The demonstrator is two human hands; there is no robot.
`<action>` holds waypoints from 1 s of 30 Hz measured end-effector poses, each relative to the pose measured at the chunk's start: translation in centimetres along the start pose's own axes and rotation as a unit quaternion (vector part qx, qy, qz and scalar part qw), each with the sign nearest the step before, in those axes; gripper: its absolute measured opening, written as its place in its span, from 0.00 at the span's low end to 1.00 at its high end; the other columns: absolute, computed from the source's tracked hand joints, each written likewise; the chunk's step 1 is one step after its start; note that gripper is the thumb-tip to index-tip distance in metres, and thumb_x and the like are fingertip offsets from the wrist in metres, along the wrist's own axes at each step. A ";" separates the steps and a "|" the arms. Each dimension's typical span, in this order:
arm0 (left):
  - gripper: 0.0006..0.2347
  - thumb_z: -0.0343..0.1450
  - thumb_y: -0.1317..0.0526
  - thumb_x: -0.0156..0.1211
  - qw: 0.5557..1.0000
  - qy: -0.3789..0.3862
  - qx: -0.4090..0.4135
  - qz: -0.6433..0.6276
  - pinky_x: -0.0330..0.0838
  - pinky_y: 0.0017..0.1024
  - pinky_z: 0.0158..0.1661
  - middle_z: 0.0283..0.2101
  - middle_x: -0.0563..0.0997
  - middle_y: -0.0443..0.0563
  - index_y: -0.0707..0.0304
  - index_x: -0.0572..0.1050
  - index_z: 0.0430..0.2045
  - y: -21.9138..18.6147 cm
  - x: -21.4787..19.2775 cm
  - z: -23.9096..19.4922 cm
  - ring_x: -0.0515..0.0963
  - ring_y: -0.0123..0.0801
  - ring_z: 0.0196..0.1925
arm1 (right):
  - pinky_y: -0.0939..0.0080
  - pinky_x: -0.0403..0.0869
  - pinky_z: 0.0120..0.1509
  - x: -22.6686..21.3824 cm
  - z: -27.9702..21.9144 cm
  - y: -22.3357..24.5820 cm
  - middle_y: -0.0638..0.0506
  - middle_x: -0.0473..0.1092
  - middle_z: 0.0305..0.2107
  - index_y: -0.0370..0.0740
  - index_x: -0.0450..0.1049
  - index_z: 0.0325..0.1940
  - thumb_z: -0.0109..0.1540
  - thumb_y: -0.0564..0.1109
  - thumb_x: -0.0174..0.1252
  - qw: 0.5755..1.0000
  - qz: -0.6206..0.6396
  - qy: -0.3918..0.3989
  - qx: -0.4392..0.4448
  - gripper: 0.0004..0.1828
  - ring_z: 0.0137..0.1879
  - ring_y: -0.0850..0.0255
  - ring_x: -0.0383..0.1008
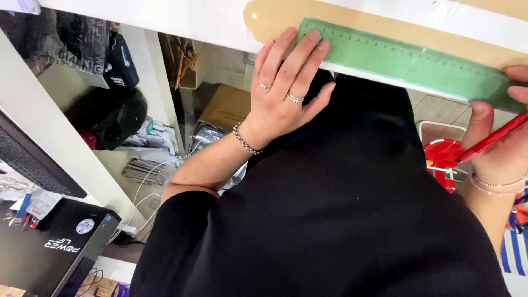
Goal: The person uses a green ruler and a red pen to mark straight lines and tick marks on a long strip of cardboard placed on a white table. The person repeatedly repositions the ruler and draws along its edge to create evenly spaced markings.
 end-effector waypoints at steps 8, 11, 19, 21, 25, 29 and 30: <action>0.17 0.75 0.53 0.62 1.000 -0.015 0.015 -0.001 0.67 0.44 0.62 0.57 0.76 0.54 0.65 0.75 0.53 -0.3 -0.1 -0.3 0.73 0.48 0.62 | 0.29 0.61 0.73 -0.4 0.4 0.0 0.15 0.59 0.57 0.22 0.53 0.56 0.76 0.29 0.48 0.998 0.057 -0.030 -0.014 0.11 0.65 0.23 0.62; 0.17 0.74 0.53 0.61 1.000 -0.027 0.010 0.004 0.69 0.44 0.61 0.56 0.76 0.53 0.64 0.75 0.53 -0.4 -0.2 -0.2 0.73 0.47 0.62 | 0.28 0.63 0.72 -0.7 0.4 -0.2 0.17 0.61 0.56 0.24 0.54 0.56 0.75 0.30 0.51 0.998 0.046 -0.040 -0.027 0.11 0.63 0.25 0.63; 0.18 0.74 0.52 0.62 1.000 -0.015 -0.004 -0.001 0.68 0.44 0.62 0.57 0.76 0.52 0.63 0.74 0.54 -0.1 0.3 -0.7 0.71 0.46 0.63 | 0.28 0.64 0.72 -0.8 0.4 -0.4 0.18 0.63 0.54 0.26 0.55 0.56 0.74 0.28 0.54 0.998 0.039 -0.046 -0.031 0.13 0.62 0.25 0.65; 0.18 0.74 0.51 0.61 1.000 -0.020 -0.002 0.008 0.67 0.44 0.62 0.57 0.76 0.52 0.63 0.75 0.53 -0.1 0.4 -0.7 0.72 0.47 0.63 | 0.28 0.63 0.72 -0.8 0.2 -0.6 0.18 0.63 0.56 0.26 0.55 0.57 0.74 0.28 0.53 0.998 0.048 -0.043 -0.028 0.13 0.63 0.26 0.63; 0.18 0.74 0.51 0.62 1.000 -0.016 -0.002 0.008 0.68 0.44 0.61 0.57 0.76 0.52 0.63 0.75 0.53 -0.2 0.4 -0.7 0.73 0.46 0.62 | 0.28 0.63 0.73 -0.9 0.2 -0.6 0.17 0.64 0.56 0.27 0.55 0.57 0.75 0.28 0.53 0.998 0.043 -0.037 -0.019 0.13 0.63 0.27 0.63; 0.18 0.74 0.51 0.62 1.000 -0.011 -0.004 0.014 0.68 0.45 0.61 0.57 0.76 0.52 0.62 0.75 0.53 -0.2 0.5 -0.7 0.73 0.46 0.62 | 0.28 0.62 0.74 -0.9 0.2 -0.7 0.18 0.63 0.57 0.27 0.55 0.57 0.75 0.27 0.53 0.998 0.051 -0.030 -0.013 0.13 0.64 0.26 0.63; 0.18 0.74 0.51 0.63 1.000 -0.007 -0.004 0.012 0.68 0.45 0.62 0.57 0.76 0.52 0.62 0.75 0.53 -0.2 0.6 -0.7 0.72 0.46 0.63 | 0.28 0.62 0.75 -0.8 0.3 -0.6 0.18 0.62 0.57 0.27 0.55 0.58 0.75 0.27 0.52 0.998 0.056 -0.028 -0.004 0.13 0.65 0.27 0.62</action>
Point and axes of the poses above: each hand's wrist, its own z-axis towards the middle knuckle, its own x-axis out of the palm, y = z × x, the point moved 10 cm from there along z, towards the middle knuckle
